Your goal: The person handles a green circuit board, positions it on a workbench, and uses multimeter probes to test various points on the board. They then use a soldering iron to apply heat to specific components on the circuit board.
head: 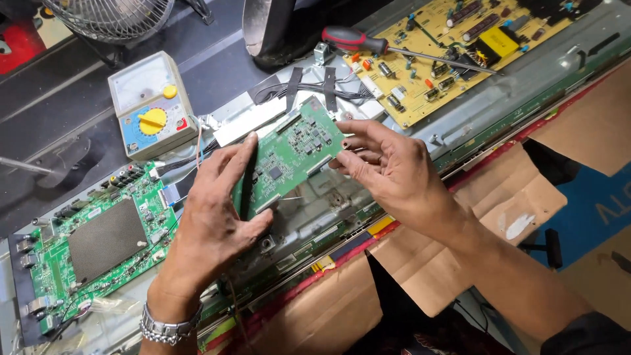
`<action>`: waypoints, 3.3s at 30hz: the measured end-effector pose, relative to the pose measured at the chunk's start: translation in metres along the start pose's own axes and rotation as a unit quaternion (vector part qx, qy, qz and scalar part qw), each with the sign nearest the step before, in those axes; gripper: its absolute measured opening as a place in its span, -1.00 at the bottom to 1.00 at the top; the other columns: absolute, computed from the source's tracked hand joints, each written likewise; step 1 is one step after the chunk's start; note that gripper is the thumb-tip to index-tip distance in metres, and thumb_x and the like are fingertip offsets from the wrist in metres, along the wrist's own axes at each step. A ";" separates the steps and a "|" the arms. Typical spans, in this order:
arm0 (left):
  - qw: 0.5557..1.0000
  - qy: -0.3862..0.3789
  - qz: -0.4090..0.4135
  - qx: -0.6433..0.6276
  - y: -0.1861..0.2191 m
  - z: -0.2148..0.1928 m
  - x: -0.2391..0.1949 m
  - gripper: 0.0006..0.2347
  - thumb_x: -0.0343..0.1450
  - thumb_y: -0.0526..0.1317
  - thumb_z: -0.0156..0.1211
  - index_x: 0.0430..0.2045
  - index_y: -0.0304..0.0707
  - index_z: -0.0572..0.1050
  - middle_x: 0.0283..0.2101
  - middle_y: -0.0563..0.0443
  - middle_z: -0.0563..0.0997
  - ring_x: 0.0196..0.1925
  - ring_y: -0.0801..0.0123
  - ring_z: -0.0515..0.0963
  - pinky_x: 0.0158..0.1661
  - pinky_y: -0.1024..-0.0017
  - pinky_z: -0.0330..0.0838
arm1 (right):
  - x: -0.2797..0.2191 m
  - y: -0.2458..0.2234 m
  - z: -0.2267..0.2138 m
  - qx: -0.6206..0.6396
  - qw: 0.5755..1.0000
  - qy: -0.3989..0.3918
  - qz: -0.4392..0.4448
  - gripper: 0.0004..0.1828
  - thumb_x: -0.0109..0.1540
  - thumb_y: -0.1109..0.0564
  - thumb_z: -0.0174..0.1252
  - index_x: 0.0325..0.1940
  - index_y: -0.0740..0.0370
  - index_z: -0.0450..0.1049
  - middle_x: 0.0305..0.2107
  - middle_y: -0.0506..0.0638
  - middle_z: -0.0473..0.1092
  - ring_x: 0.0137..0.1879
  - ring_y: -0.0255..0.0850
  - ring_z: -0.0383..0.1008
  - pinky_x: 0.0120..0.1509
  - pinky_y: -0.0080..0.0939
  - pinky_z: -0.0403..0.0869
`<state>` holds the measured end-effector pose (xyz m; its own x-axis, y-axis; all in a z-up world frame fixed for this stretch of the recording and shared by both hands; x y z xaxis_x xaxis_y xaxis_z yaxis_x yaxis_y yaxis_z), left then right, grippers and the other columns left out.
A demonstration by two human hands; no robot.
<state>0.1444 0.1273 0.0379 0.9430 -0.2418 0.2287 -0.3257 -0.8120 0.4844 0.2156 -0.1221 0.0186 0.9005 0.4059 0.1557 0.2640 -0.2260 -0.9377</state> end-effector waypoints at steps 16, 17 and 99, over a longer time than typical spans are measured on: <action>0.989 -0.056 -0.129 -0.042 0.002 0.000 0.005 -0.30 0.27 -0.17 0.23 0.40 -0.28 0.24 0.15 -0.10 0.46 0.11 0.18 0.51 0.08 0.25 0.35 | 0.014 0.011 0.007 -0.131 0.986 -0.011 -0.098 -0.55 0.30 0.08 0.21 0.25 0.31 0.43 -0.16 0.13 0.61 -0.06 -0.17 0.69 0.09 -0.26 0.68; 0.989 -0.056 -0.130 -0.043 0.001 0.001 0.005 -0.30 0.27 -0.17 0.23 0.40 -0.28 0.24 0.15 -0.10 0.46 0.11 0.18 0.51 0.08 0.25 0.35 | 0.014 0.011 0.007 -0.131 0.986 -0.012 -0.097 -0.55 0.30 0.08 0.21 0.25 0.31 0.43 -0.16 0.13 0.61 -0.06 -0.17 0.69 0.09 -0.26 0.68; 0.974 0.194 -0.101 -0.058 0.094 0.043 -0.047 -0.24 0.33 -0.12 0.49 0.39 -0.30 0.14 0.34 -0.45 0.33 0.38 -0.20 0.43 0.37 0.04 0.38 | 0.015 -0.032 -0.026 0.030 0.992 0.071 0.096 -0.76 0.36 0.25 0.07 0.11 0.32 0.42 0.00 0.14 0.49 0.01 -0.16 0.60 -0.04 -0.29 0.72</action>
<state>0.0719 0.0394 0.0365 0.8994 0.1543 0.4091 -0.1620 -0.7515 0.6395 0.2291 -0.1317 0.0587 0.9727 0.2317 0.0111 0.0664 -0.2321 -0.9704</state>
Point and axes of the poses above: each hand's wrist, its own x-axis towards the middle knuckle, its own z-axis out of the palm, y = z × x, the point moved 2 cm from there along x, towards the middle knuckle
